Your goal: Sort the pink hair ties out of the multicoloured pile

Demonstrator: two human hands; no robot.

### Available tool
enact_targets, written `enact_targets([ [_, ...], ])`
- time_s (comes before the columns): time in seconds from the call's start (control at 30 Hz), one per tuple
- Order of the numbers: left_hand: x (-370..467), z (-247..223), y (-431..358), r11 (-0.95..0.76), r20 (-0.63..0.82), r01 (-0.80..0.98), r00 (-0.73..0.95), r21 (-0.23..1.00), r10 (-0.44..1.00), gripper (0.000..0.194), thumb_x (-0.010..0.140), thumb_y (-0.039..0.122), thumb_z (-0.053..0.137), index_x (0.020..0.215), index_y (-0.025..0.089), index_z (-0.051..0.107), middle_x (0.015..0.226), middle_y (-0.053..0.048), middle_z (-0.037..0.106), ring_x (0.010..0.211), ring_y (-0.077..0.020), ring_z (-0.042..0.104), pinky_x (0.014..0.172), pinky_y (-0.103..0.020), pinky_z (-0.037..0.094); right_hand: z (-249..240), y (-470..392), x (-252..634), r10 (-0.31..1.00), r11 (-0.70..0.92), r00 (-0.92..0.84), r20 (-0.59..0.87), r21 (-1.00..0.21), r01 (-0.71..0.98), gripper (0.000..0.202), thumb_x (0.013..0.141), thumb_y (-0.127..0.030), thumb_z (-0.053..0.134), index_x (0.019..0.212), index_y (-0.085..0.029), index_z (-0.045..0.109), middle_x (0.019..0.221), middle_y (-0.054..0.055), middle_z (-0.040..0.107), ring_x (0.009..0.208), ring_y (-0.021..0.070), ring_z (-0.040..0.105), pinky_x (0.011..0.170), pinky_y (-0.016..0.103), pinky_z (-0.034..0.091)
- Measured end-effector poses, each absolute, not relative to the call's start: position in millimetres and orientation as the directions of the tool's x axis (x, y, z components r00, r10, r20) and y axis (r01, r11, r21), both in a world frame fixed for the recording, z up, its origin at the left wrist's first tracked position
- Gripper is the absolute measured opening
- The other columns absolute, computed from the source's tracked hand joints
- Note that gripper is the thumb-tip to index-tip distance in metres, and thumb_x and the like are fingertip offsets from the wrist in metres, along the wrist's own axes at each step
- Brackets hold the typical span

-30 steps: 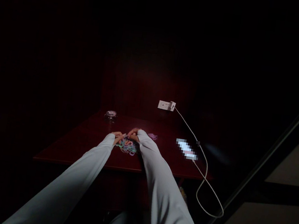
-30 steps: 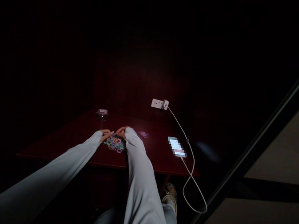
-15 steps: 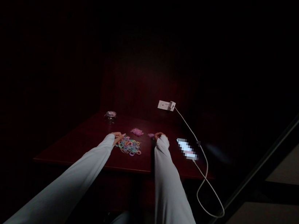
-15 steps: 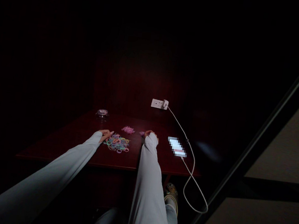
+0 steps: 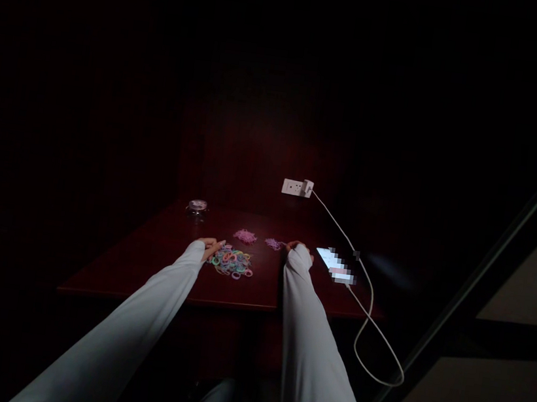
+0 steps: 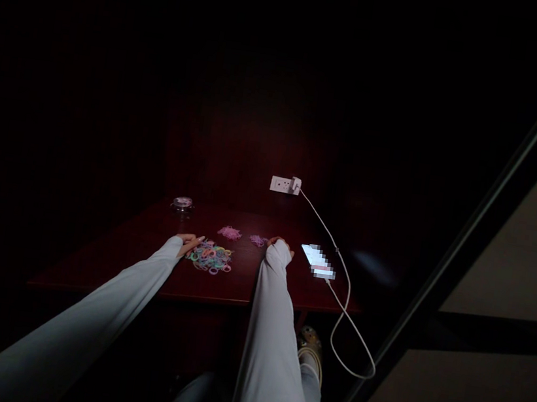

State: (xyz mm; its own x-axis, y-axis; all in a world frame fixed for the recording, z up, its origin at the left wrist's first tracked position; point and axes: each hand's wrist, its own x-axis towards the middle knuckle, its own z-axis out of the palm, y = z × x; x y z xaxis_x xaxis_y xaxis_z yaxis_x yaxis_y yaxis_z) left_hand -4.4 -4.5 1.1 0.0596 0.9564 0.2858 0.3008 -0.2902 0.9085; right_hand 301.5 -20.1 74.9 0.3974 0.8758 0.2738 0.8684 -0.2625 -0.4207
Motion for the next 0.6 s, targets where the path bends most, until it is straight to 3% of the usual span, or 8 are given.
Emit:
enact_targets([
  [0.17, -3.6, 4.9, -8.5, -0.285, 0.276, 0.283, 0.072, 0.916, 0.959, 0.069, 0.067, 0.087, 0.072, 0.052, 0.024, 0.05, 0.042, 0.003, 0.048, 0.044, -0.0122, 0.044, 0.051, -0.025, 0.035, 77.0, -17.3, 288.4, 0.912, -0.243, 0.381, 0.155, -0.543, 0.804, 0.03, 0.101, -0.028, 0.06, 0.121, -0.024, 0.083, 0.124, 0.012, 0.081, 0.126, 0.028, 0.071, 0.111, 0.039, 0.043],
  [0.37, 0.1, 12.4, -16.7, -0.258, 0.258, 0.291, 0.039, 0.921, 0.965, 0.066, 0.067, 0.084, 0.075, 0.051, 0.024, 0.051, 0.042, 0.003, 0.049, 0.045, -0.0129, 0.044, 0.05, -0.026, 0.036, 75.4, -17.6, 284.2, 0.931, -0.253, 0.355, 0.088, -0.547, 0.798, 0.048, 0.107, -0.033, 0.055, 0.151, -0.023, 0.068, 0.15, 0.015, 0.071, 0.146, 0.0301, 0.061, 0.121, 0.043, 0.04],
  [0.6, 5.4, 18.6, -33.0, -0.317, 0.327, 0.278, 0.009, 0.907, 0.945, 0.067, 0.072, 0.087, 0.069, 0.053, 0.025, 0.05, 0.043, 0.003, 0.048, 0.047, -0.0136, 0.044, 0.053, -0.027, 0.036, 80.7, -24.1, 290.5, 0.914, -0.298, 0.394, 0.096, -0.5, 0.813, 0.049, 0.107, -0.033, 0.051, 0.151, -0.021, 0.068, 0.145, 0.016, 0.073, 0.145, 0.0308, 0.06, 0.116, 0.044, 0.042],
])
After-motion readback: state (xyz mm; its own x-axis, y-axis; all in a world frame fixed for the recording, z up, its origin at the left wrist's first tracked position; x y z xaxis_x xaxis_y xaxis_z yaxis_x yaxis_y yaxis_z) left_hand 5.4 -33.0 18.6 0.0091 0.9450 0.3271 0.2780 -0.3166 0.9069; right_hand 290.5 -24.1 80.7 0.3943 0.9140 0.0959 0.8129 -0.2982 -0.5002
